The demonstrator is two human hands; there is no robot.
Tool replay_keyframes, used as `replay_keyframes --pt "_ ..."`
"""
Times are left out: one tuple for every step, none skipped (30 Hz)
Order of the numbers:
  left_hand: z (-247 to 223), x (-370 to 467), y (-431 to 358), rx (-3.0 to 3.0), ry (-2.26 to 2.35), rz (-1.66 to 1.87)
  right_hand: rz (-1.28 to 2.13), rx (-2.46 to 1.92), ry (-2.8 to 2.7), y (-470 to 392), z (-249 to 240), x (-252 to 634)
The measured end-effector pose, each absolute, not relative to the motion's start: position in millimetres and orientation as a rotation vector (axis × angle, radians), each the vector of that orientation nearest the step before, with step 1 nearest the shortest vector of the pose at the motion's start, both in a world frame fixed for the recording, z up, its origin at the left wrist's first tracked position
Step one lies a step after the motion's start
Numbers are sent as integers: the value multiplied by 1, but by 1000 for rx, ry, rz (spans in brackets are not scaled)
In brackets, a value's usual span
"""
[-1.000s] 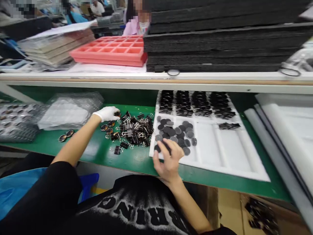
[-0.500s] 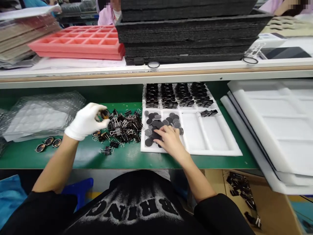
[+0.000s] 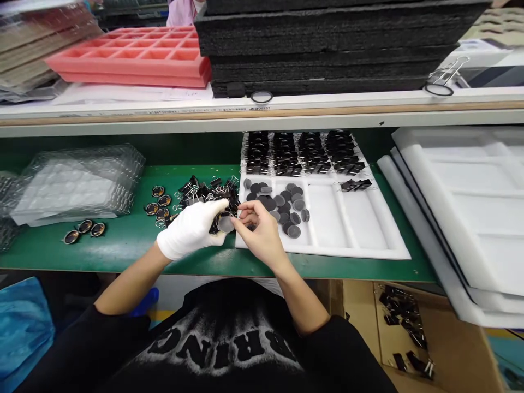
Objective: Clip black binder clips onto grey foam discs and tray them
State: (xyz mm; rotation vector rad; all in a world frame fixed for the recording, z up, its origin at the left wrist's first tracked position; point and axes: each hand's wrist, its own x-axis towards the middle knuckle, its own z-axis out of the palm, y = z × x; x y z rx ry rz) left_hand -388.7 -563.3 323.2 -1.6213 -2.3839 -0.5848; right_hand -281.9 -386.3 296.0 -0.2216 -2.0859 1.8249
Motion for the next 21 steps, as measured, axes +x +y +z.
replay_keyframes --pt "323 -386 -562 -1644 -2390 -579 1824 -242 -2095 -385 292 -281" --pt "323 -384 -560 -1661 -2399 -567 1848 -251 -2114 -384 288 -280" --pt "322 -382 -559 -1673 -2404 -552 1892 -251 -2130 -384 284 -280" --pt "320 -380 -558 -1677 -2412 -538 1950 -248 -2131 -385 281 -279" --pt "319 -379 -556 -1680 -2421 -530 2012 -247 -2109 -386 278 -278" --pt "318 -378 -556 -1683 -2432 -535 2068 -250 -2069 -388 275 -277" --pt "317 -378 -555 -1687 -2440 -553 2111 -261 -2021 -389 274 -277" --pt "317 -378 -555 -1690 -2448 -576 2140 -276 -1977 -391 273 -276" --pt "318 -378 -556 -1697 -2452 -597 2163 -294 -1943 -391 272 -275" --pt "320 -379 -556 -1711 -2457 -615 2186 -314 -1914 -392 272 -275" --pt "322 -380 -557 -1729 -2463 -633 2208 -330 -1890 -392 272 -274" --pt "325 -381 -558 -1747 -2480 -658 2228 -342 -1865 -392 272 -274" --pt "329 -382 -558 -1754 -2506 -702 2245 -347 -1840 -392 272 -274" --pt "332 -383 -558 -1742 -2545 -772 2254 -341 -1820 -392 271 -275" --pt "334 -383 -557 -1709 -2597 -858 2257 -327 -1807 -391 270 -275" --pt "336 -383 -556 -1666 -2659 -944 2256 -308 -1801 -391 269 -275" --pt "338 -382 -555 -1628 -2722 -1013 2255 -289 -1794 -390 268 -275" --pt "340 -382 -554 -1612 -2776 -1055 2259 -272 -1788 -389 267 -274" --pt "343 -382 -553 -1632 -2816 -1067 2274 -258 -1781 -388 266 -273" --pt "346 -384 -552 -1681 -2836 -1053 2296 -248 -1772 -387 265 -272" --pt "350 -390 -551 -1737 -2832 -1021 2322 -243 -1762 -386 264 -271"
